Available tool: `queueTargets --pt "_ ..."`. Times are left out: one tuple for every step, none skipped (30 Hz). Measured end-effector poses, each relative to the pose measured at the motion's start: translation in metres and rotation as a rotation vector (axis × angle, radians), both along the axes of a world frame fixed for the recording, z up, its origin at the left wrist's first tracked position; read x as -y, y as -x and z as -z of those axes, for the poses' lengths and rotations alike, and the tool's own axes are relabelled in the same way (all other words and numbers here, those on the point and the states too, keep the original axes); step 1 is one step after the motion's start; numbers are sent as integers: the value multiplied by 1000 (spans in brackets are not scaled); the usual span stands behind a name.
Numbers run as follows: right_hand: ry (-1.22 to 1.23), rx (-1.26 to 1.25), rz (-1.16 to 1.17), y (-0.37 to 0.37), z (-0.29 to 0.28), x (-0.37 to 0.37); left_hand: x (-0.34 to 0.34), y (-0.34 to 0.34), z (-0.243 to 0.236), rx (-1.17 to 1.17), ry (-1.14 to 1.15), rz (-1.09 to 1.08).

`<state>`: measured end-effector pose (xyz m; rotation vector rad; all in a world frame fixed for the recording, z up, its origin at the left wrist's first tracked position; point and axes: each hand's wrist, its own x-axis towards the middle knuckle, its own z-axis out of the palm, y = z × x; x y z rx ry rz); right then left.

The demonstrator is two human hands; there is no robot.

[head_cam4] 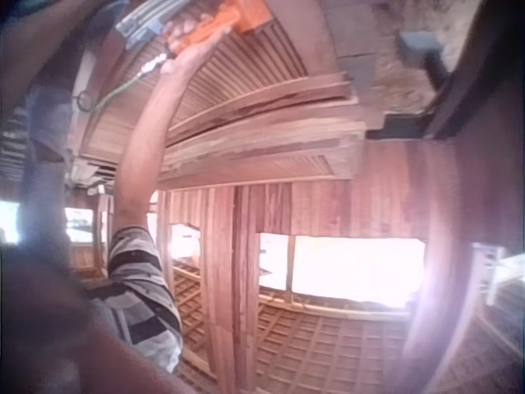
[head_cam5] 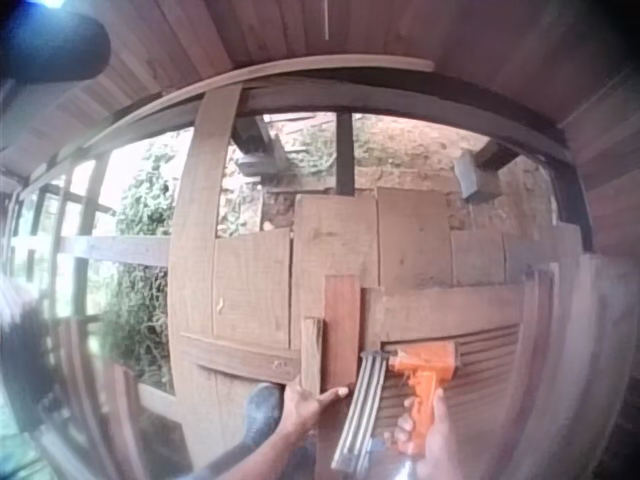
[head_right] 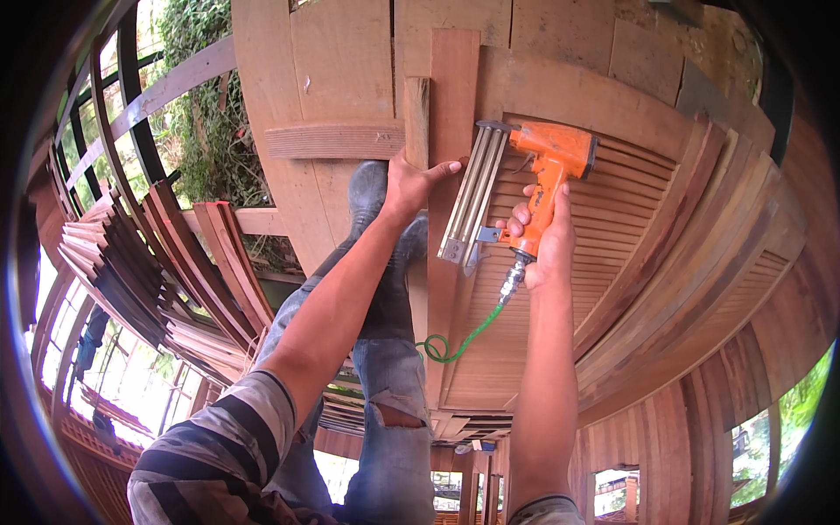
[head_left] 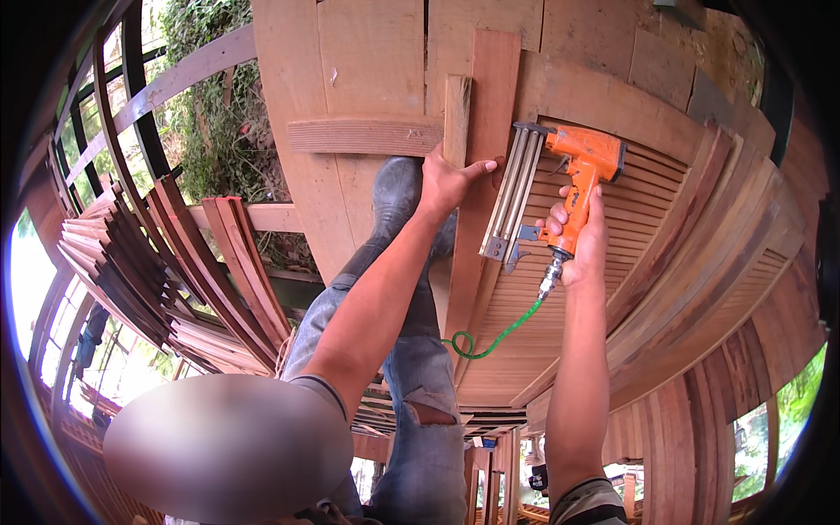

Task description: The person applies glue to a wooden slatted panel, positions it against a wooden structure, and secures it using a nail gun. The task involves handling wooden panels and tools in a construction setting.

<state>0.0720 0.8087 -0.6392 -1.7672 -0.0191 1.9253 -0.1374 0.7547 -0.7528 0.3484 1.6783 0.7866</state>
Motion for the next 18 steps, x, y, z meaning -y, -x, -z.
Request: queueTargets --pt "0 -1 -3 1 -2 -1 0 0 -1 5 7 -6" --pt "-7 4 14 2 -4 -1 1 2 0 11 16 -14" --pt "-15 9 29 2 -5 -1 2 3 1 -42 20 -1" --pt "-22 15 45 3 -7 -2 2 2 2 -95 25 12" --pt "-22 38 71 1 -10 -3 0 -2 1 -143 28 26" --pt "-18 19 64 1 -8 -1 -1 -2 -1 -123 34 29" --pt "-15 0 57 4 -3 4 -1 -1 -2 -102 39 31" --pt "-15 -20 50 8 -3 5 -3 1 -3 -83 41 33" --pt "-20 -26 51 9 -6 3 -4 1 -6 -105 31 22" --pt "-60 8 -6 9 -10 1 -5 -2 -9 -94 36 10" --pt "-99 39 -60 13 -15 -3 -6 -2 -11 -85 42 0" --pt "-137 71 -113 17 -19 -6 -8 -1 -13 -77 49 -9" --pt "-208 84 -86 22 -22 -5 -11 0 -14 26 54 -17" --pt "-239 125 -146 26 -25 -3 -8 1 -10 -8 43 -8" --pt "-271 165 -206 29 -27 0 -3 0 -3 -43 32 2" --pt "-302 204 -266 33 -29 1 0 1 3 -77 22 12" --pt "-263 218 -287 37 -29 1 3 1 9 -68 30 12" --pt "-270 207 -301 43 -30 2 6 1 14 -60 38 12"
